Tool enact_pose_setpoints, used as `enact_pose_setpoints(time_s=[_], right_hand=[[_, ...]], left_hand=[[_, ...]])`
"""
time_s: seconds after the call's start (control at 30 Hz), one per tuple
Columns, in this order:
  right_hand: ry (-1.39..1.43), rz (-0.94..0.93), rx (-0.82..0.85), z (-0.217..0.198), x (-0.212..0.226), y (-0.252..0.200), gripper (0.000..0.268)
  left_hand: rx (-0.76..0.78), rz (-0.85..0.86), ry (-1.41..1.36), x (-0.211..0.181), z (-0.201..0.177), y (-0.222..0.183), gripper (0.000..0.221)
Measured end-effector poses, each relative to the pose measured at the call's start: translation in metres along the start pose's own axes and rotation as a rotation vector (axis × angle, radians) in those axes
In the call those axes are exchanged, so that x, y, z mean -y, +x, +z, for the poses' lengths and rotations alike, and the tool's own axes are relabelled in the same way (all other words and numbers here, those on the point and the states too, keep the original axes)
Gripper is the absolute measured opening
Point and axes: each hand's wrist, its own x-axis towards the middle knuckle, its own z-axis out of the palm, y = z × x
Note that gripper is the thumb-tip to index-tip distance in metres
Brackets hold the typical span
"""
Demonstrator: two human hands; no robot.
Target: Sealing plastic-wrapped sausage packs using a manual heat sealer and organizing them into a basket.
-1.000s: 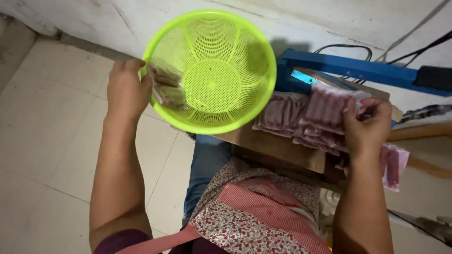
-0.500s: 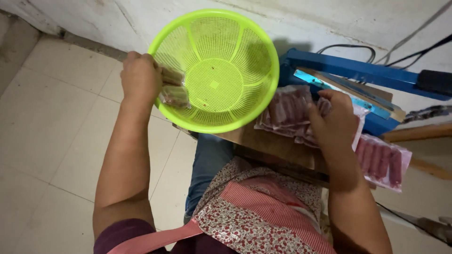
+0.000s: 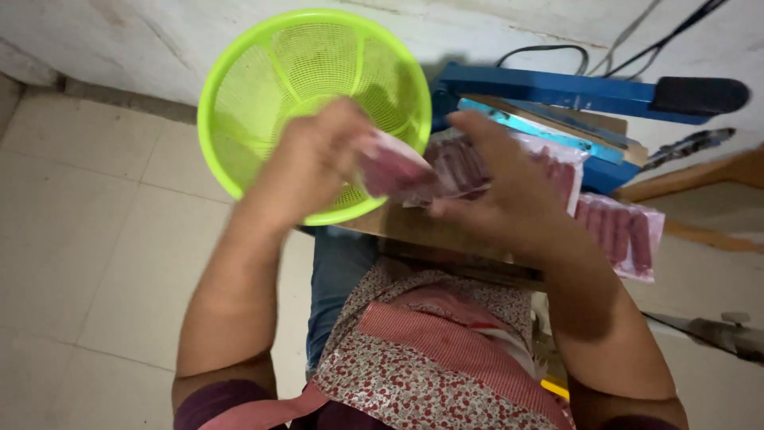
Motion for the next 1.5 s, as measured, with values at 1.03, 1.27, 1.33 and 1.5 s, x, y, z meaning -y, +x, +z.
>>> enact_pose_setpoints(time_s=[1.03, 1.27, 1.33, 1.5], right_hand=[[0.706, 0.013, -0.983, 0.043, -0.172, -0.052, 0.022], [0.247, 0.149, -0.889, 0.012, -0.172, -0.037, 0.023], [0.203, 0.173, -0.864, -0.001, -0.184, -0.020, 0.025], [-0.020, 0.275, -0.816, -0.013, -0.279, 0.032, 0.017]], left_hand=[[-0.234, -0.528, -0.606, 0.014, 0.197, 0.053, 0.012], [-0.181, -0.610, -0.411, 0.058, 0.221, 0.083, 0.039], [-0.217, -0.631, -0.450, 0.063, 0.228, 0.100, 0.039], [-0.237, -0.526, -0.406, 0.044, 0.227, 0.127, 0.049]])
